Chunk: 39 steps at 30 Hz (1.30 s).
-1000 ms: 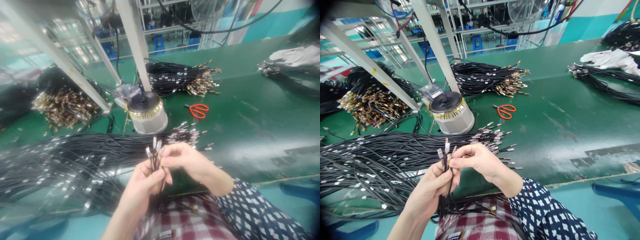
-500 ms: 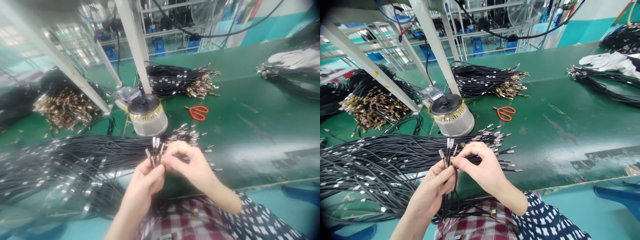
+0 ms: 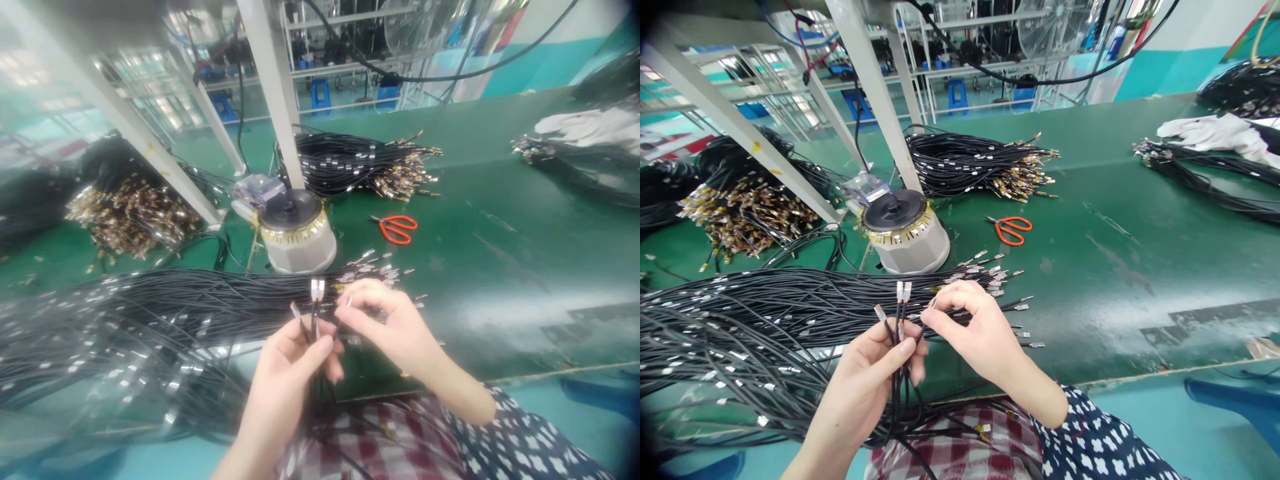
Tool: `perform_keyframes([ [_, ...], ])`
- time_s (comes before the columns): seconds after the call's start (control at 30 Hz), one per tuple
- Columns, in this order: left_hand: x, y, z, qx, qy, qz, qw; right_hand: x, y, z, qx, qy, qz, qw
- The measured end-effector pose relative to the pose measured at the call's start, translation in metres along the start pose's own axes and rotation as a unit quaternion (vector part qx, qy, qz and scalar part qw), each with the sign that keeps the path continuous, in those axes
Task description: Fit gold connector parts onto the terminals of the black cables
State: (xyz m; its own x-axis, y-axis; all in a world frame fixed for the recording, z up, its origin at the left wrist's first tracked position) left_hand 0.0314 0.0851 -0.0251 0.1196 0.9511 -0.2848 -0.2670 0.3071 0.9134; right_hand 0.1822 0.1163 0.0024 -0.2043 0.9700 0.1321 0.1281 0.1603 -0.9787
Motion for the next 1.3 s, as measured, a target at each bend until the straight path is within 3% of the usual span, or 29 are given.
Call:
perform_keyframes([
  [0.13, -0.002, 0.012, -0.014, -0.052, 0.068, 0.052, 0.995, -0.001, -0.005, 0.013, 0.041, -0.106, -0.007, 0.994],
  [0.2, -0.002, 0.011, -0.014, -0.067, 0.058, 0.032, 0.996, -0.003, -0.008, 0.014, 0.030, -0.136, -0.020, 0.990],
  [0.27, -0.003, 0.004, -0.007, -0.036, 0.015, -0.016, 0.999, -0.005, -0.012, 0.014, 0.017, -0.139, -0.044, 0.989],
  [0.37, -0.005, -0.007, 0.004, 0.010, -0.042, -0.073, 0.996, -0.008, -0.015, 0.014, 0.013, -0.119, -0.079, 0.990],
  [0.5, -0.007, -0.006, -0.003, -0.024, 0.025, -0.064, 0.997, -0.004, -0.005, 0.007, 0.129, -0.049, -0.047, 0.989],
  [0.6, -0.009, -0.003, -0.008, -0.035, 0.062, -0.052, 0.996, -0.001, 0.010, 0.004, 0.271, 0.000, 0.017, 0.962],
  [0.7, -0.010, -0.002, -0.008, -0.038, 0.074, -0.043, 0.996, -0.001, 0.020, 0.009, 0.330, 0.016, 0.062, 0.942],
  [0.97, -0.012, -0.004, -0.007, -0.039, 0.100, -0.029, 0.994, -0.002, 0.019, 0.032, 0.376, 0.006, 0.090, 0.922],
  [1.3, -0.014, -0.002, -0.005, -0.016, 0.097, 0.017, 0.995, -0.006, 0.021, 0.041, 0.383, 0.033, 0.088, 0.919],
])
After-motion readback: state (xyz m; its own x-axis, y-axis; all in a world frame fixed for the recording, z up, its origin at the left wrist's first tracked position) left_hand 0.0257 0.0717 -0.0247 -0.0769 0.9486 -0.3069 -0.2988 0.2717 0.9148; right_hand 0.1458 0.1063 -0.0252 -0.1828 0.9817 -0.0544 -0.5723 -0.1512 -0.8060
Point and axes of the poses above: each hand's wrist, its own x-axis towards the middle knuckle, its own z-axis out of the palm, y = z × x, the point moved 7 cm from there along x, towards the middle knuckle, and after that the axes turned 2 degrees about -y, right-handed, at the moved point
